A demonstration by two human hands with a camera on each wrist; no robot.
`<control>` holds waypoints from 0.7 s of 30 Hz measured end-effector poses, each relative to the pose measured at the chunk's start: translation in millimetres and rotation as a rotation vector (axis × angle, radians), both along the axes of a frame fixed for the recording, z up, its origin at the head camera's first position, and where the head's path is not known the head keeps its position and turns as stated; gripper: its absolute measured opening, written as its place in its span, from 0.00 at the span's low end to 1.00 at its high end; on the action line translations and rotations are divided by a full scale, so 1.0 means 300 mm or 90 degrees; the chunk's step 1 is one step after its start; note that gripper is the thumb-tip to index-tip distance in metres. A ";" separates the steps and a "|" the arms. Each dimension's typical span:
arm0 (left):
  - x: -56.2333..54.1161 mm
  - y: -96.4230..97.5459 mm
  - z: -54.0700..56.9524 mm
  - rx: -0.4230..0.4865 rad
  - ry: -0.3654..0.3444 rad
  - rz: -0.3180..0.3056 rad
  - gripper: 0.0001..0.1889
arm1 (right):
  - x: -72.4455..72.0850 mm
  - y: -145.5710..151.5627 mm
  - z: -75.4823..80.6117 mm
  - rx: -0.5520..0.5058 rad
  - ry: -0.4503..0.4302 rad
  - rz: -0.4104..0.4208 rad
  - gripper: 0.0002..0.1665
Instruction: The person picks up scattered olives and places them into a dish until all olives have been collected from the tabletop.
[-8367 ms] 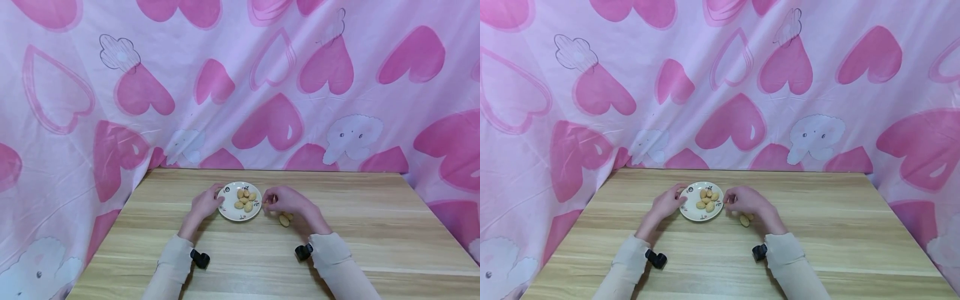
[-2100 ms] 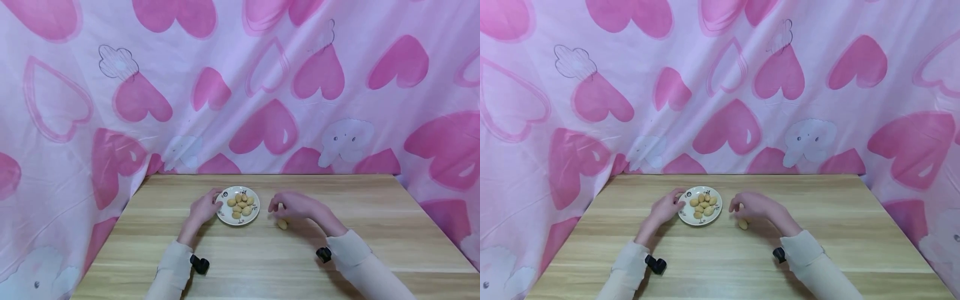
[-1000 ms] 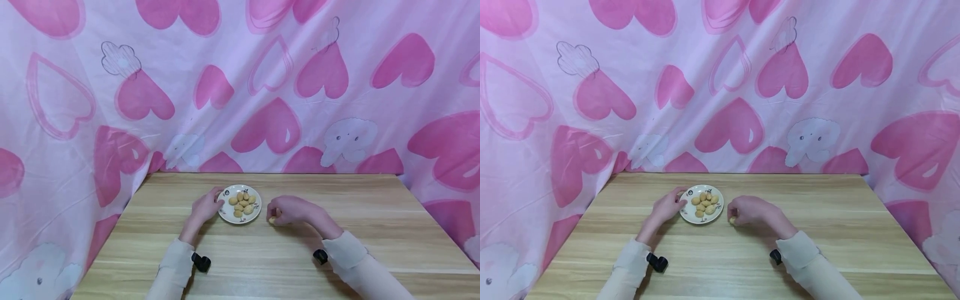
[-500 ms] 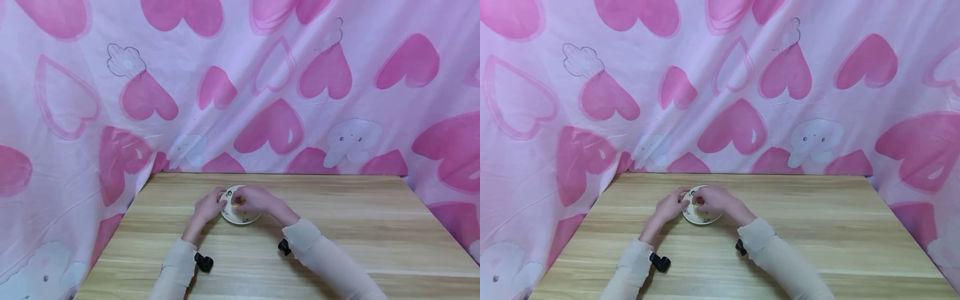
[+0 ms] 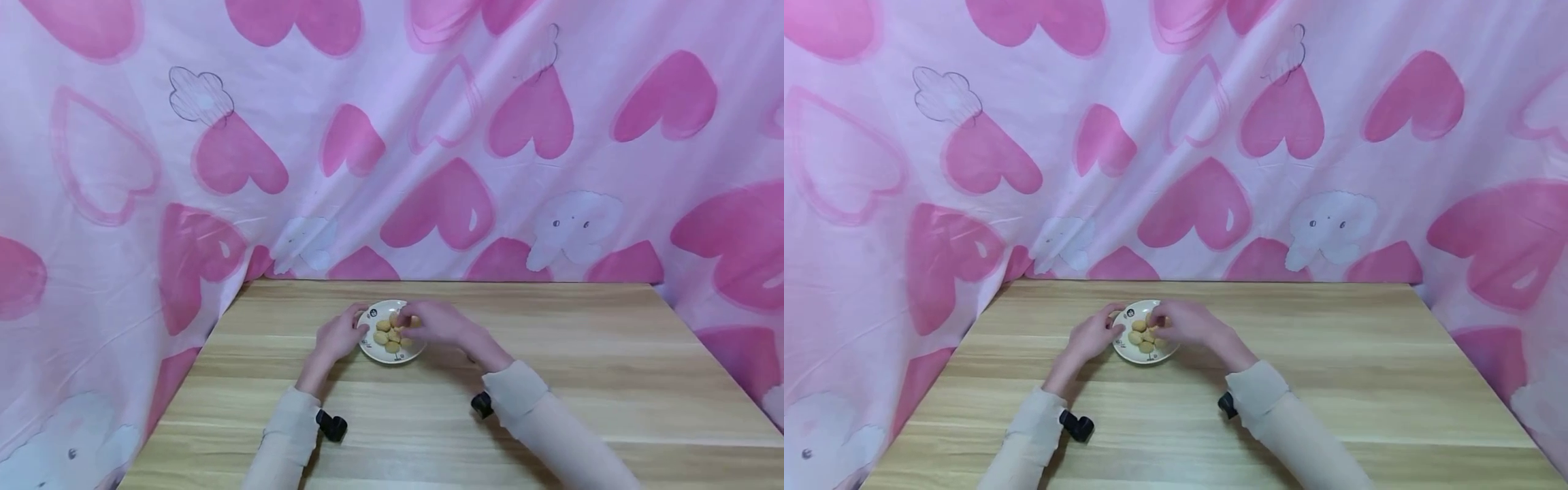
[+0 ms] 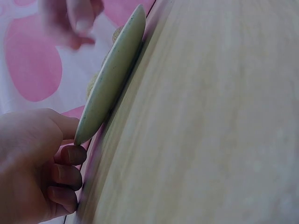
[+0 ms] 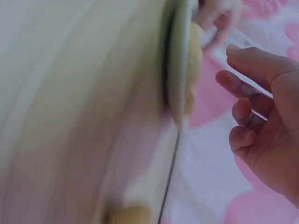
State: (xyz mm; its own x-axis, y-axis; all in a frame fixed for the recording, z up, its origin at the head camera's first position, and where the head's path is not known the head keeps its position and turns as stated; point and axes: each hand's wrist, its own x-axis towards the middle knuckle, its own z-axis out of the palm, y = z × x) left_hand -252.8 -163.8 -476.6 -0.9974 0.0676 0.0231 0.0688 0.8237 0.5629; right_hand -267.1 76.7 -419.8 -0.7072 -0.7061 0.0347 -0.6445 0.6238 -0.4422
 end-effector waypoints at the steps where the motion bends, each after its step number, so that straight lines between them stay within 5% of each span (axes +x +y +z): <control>1: 0.000 0.001 0.001 0.001 0.000 0.002 0.25 | 0.004 0.032 0.008 0.000 0.001 -0.004 0.10; 11: -0.003 -0.005 -0.002 0.000 -0.004 0.002 0.25 | 0.051 0.288 0.016 0.053 -0.042 -0.009 0.08; 21: -0.008 -0.002 -0.004 -0.006 0.001 0.002 0.25 | 0.064 0.351 0.005 0.088 -0.138 -0.041 0.10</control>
